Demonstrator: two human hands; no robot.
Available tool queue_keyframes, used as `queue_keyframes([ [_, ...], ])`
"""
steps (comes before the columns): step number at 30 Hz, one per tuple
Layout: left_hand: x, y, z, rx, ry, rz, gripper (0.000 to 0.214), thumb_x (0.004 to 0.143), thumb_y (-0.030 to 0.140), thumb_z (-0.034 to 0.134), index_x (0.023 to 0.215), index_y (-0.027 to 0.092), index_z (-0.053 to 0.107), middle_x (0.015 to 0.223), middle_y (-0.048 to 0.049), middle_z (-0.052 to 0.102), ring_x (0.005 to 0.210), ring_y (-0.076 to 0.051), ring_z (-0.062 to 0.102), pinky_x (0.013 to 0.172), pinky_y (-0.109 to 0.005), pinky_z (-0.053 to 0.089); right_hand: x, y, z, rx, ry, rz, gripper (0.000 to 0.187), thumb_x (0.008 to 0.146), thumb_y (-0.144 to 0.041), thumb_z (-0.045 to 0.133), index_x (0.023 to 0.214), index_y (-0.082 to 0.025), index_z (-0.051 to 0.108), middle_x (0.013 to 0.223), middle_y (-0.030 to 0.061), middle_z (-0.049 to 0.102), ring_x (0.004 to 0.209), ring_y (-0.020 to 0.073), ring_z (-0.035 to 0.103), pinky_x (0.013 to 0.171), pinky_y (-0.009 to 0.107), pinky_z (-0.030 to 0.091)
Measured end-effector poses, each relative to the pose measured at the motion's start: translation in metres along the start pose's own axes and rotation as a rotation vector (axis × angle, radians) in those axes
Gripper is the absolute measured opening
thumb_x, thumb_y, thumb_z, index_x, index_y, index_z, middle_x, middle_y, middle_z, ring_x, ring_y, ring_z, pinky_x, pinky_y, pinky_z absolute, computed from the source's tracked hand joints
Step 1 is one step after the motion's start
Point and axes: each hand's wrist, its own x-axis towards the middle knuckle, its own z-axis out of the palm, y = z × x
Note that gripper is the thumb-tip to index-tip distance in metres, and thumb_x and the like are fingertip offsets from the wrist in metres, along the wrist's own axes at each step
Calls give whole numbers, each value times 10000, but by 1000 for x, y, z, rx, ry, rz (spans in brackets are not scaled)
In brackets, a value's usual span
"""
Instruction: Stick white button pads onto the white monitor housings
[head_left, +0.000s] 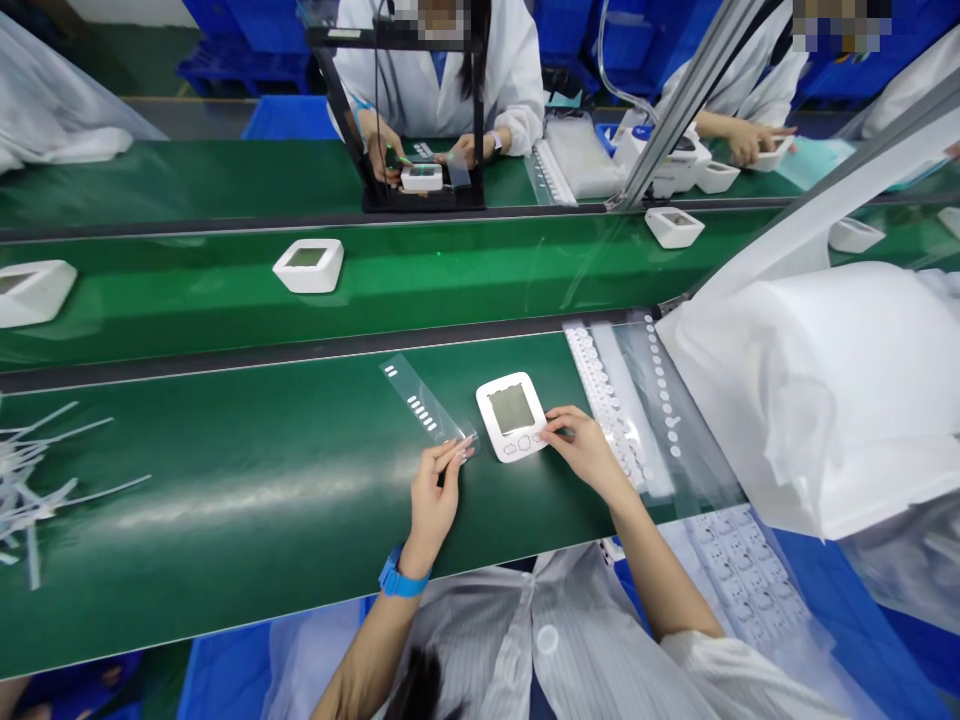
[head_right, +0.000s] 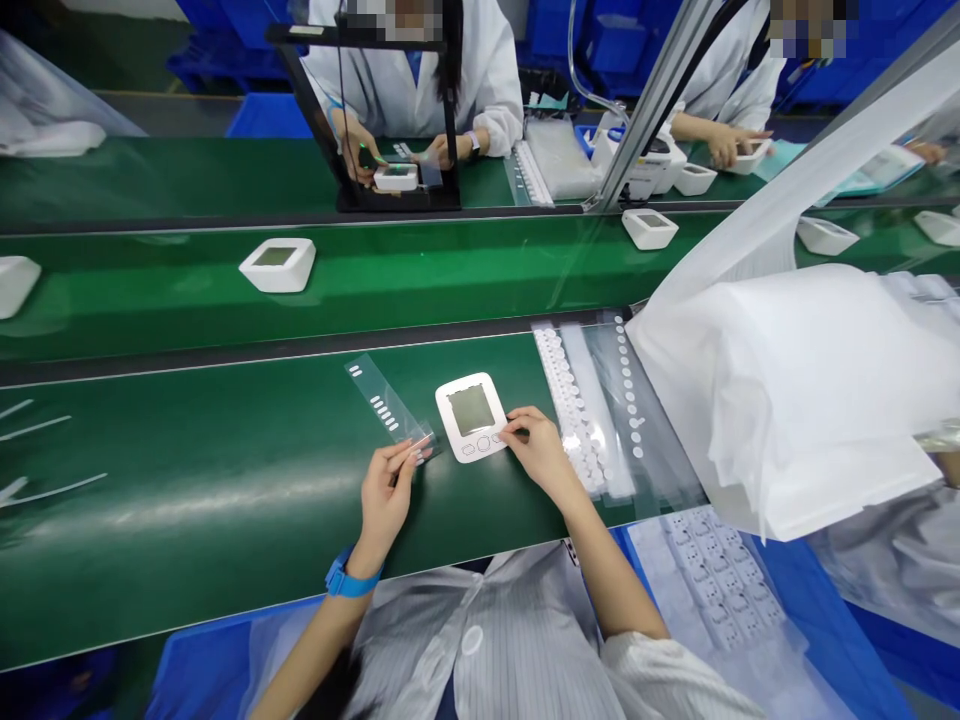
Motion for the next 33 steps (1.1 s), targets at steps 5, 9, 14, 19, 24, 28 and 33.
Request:
queue_keyframes([
  [5,1,1,0,8,7,6,152,930,314,534,1045,217,514,1119,-101,721,1025,-228,690,980,-441,475,-2,-2,1,1,2,0,261,757,-451,688,703,-196,671,1023,79,574,926,230,629,767,404,595],
  [9,0,1,1,17,18,17,153,928,306,538,1039,204,514,1107,-111,726,1026,-228,690,977,-439,475,-5,-3,3,-2,9,2,262,775,-445,676,711,-191,660,1032,78,567,924,220,626,772,380,593],
  [14,0,0,0,27,24,24,154,928,309,539,1027,194,514,1100,-123,727,1025,-235,691,984,-449,467,-8,-3,5,13,24,-7,258,791,-447,660,739,-194,655,1035,72,563,923,210,622,807,374,588],
  [19,0,-2,0,12,22,6,173,928,325,539,1035,191,516,1109,-132,722,1033,-246,687,977,-461,471,-9,-2,5,22,35,4,270,785,-462,663,738,-196,653,1030,74,566,924,215,623,799,379,591],
  [24,0,-3,0,14,24,7,182,927,328,540,1040,187,519,1107,-134,722,1055,-253,677,979,-468,471,-8,-1,4,30,36,5,276,781,-465,666,737,-193,653,1044,77,559,942,218,619,796,380,595],
  [28,1,-3,0,18,23,9,170,930,321,537,1037,190,518,1108,-132,722,1051,-251,679,981,-471,467,-9,-2,5,32,26,1,258,791,-448,659,746,-194,651,1039,73,554,905,206,622,797,378,595],
  [33,1,-2,0,37,25,26,153,931,308,537,1030,193,519,1100,-124,726,1034,-243,687,984,-462,462,-9,-4,6,24,29,-3,245,802,-431,650,731,-197,639,1023,69,554,909,204,616,800,369,591],
])
